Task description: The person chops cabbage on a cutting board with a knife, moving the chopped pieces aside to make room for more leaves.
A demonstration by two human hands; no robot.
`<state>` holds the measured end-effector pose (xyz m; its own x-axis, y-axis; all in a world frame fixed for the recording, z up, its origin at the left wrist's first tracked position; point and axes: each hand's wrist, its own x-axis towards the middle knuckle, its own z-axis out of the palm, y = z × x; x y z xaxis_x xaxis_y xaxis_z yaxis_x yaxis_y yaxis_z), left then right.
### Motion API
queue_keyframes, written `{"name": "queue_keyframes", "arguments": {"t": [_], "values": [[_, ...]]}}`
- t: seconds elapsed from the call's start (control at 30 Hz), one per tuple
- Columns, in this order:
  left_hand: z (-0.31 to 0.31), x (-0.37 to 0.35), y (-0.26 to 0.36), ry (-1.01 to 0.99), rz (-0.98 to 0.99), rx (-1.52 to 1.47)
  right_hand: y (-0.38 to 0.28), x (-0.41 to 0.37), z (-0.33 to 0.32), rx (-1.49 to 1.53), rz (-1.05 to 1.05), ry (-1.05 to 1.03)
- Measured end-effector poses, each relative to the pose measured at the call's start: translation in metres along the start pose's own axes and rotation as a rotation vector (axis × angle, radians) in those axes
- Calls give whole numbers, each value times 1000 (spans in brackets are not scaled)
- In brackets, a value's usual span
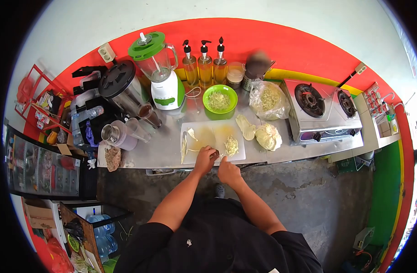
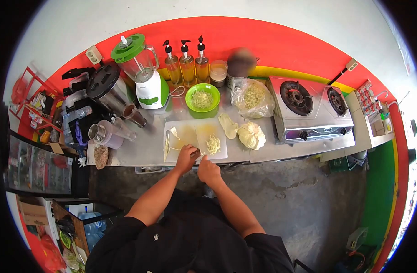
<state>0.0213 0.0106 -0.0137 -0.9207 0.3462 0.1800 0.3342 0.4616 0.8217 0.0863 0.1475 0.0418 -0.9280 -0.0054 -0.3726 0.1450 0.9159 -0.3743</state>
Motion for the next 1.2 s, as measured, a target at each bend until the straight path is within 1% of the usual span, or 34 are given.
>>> {"name": "queue_keyframes", "arguments": {"t": [0.07, 0.13, 0.3, 0.37, 0.5, 0.57, 0.63, 0.73, 0.93, 1.0, 1.07, 1.2], "values": [[1, -3, 0, 39, 41, -14, 0, 0, 6, 21, 9, 1], [-1, -5, 1, 34, 54, 13, 1, 3, 10, 49, -6, 55], [-4, -5, -2, 1, 64, 58, -1, 2, 5, 40, 3, 41], [-3, -7, -2, 46, 85, 10, -2, 1, 8, 54, 21, 31], [-5, -9, -2, 69, 77, -10, 0, 4, 7, 38, 18, 42], [-8, -8, -4, 55, 131, -17, -1, 4, 5, 18, 7, 36], [-10, -8, -4, 49, 120, -24, -1, 5, 10, -18, 16, -4], [-10, -7, 0, 42, 101, -30, -3, 2, 17, 63, 11, 46], [-12, -6, -2, 26, 120, -21, -6, -2, 1, 58, 7, -4], [-12, -6, -2, 22, 124, -9, -6, -7, 9, 63, 10, 3], [-9, -6, -4, 25, 68, -14, -3, -5, 16, 63, 19, 5], [-10, -6, 0, 12, 93, -24, -1, 8, 9, 83, 9, 30]]}}
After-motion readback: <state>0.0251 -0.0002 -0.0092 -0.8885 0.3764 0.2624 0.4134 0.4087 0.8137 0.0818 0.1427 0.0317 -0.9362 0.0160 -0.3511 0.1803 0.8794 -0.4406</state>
